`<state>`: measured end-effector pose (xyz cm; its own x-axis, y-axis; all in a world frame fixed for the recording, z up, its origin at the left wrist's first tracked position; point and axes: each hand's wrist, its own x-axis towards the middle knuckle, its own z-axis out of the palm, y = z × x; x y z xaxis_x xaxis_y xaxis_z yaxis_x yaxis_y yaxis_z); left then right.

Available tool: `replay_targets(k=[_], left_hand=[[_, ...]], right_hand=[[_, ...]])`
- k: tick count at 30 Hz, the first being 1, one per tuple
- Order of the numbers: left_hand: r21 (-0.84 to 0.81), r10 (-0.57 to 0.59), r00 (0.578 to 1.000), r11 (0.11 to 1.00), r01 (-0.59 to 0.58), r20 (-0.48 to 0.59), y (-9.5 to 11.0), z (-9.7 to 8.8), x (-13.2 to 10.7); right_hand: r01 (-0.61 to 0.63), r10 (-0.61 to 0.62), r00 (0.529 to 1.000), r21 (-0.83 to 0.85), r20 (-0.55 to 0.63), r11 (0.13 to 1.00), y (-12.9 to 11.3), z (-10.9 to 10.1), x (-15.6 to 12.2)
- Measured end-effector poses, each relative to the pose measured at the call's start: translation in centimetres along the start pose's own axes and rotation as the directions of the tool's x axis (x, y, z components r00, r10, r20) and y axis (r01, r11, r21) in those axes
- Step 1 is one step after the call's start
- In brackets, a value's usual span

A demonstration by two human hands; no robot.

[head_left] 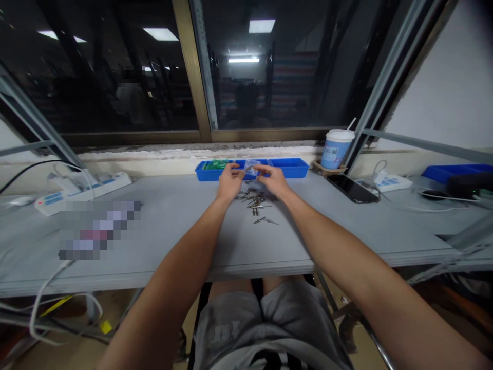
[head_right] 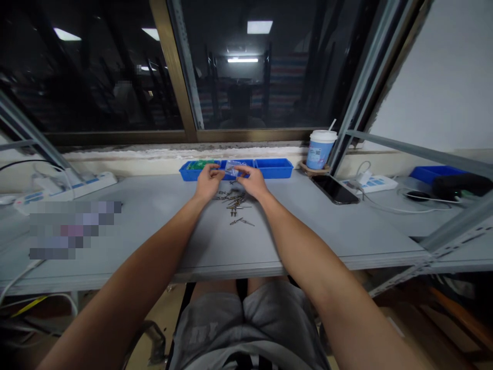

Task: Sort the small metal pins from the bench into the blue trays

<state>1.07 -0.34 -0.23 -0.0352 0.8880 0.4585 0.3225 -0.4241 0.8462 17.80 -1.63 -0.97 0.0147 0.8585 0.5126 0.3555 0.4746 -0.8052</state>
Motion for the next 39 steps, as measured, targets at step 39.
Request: replay_targets(k=[39], left_hand=[[0.551,-0.013,0.971,0.825,-0.124,0.238,0.0,-0.4,-0.9]], right_hand=[[-0.132,0.193,0.981,-0.712,0.005,0.690,1.3,-0.4,1.0]])
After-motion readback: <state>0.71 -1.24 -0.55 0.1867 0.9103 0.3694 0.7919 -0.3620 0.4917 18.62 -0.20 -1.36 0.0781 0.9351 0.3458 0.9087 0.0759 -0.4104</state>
